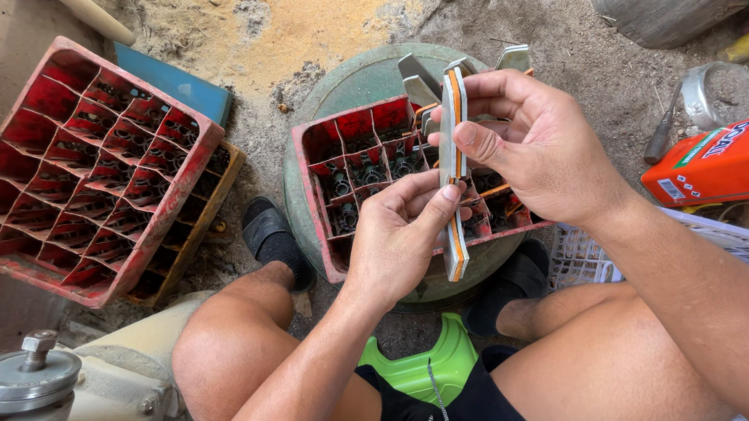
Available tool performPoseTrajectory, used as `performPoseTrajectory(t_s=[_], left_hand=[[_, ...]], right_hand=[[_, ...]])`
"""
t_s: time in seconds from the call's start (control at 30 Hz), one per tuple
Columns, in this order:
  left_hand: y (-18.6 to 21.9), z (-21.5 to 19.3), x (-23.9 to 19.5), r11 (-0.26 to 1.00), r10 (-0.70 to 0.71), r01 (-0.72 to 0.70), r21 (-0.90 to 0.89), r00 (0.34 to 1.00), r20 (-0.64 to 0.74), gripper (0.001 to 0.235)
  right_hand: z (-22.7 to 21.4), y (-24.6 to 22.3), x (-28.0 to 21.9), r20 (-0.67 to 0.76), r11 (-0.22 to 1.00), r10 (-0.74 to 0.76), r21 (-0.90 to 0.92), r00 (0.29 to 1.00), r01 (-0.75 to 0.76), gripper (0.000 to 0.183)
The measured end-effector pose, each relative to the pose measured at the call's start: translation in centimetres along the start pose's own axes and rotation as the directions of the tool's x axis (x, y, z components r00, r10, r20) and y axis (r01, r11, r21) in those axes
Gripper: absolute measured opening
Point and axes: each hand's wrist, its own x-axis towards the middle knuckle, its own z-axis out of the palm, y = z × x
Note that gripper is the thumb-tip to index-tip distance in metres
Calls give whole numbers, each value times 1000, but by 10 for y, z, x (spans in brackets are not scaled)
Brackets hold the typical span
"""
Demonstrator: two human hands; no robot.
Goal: The person repeatedly picks up gray and orange curved parts from a red crate, aligns them by hand, and places the assembled pairs into a white basket. The process continues with multiple units throughout the clip.
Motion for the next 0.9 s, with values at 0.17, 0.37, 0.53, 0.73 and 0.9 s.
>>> performPoseTrajectory(t_s=[0.17,0.37,0.53,0.73,0.9], left_hand=[[-2,-1,0,1000,-14,15,-21,1000,9,40],[-2,-3,1,999,-9,11,-31,998,57,41],[1,-6,-1,989,-72,87,-120,989,129,36],[-1,-8,-1,987,-54,74,-140,989,138,36],[-4,-7,-3,984,-29,56,-168,987,160,37]], right_hand=[[-1,1,0,2,1000,-5,-18,1000,5,53],[2,3,-1,-11,998,-23,-56,1000,22,55],[-5,-1,2,169,989,-144,-14,975,148,89],[-10,5,-1,194,982,-104,-134,975,132,102],[-11,6,-2,179,970,-134,-179,975,166,94]])
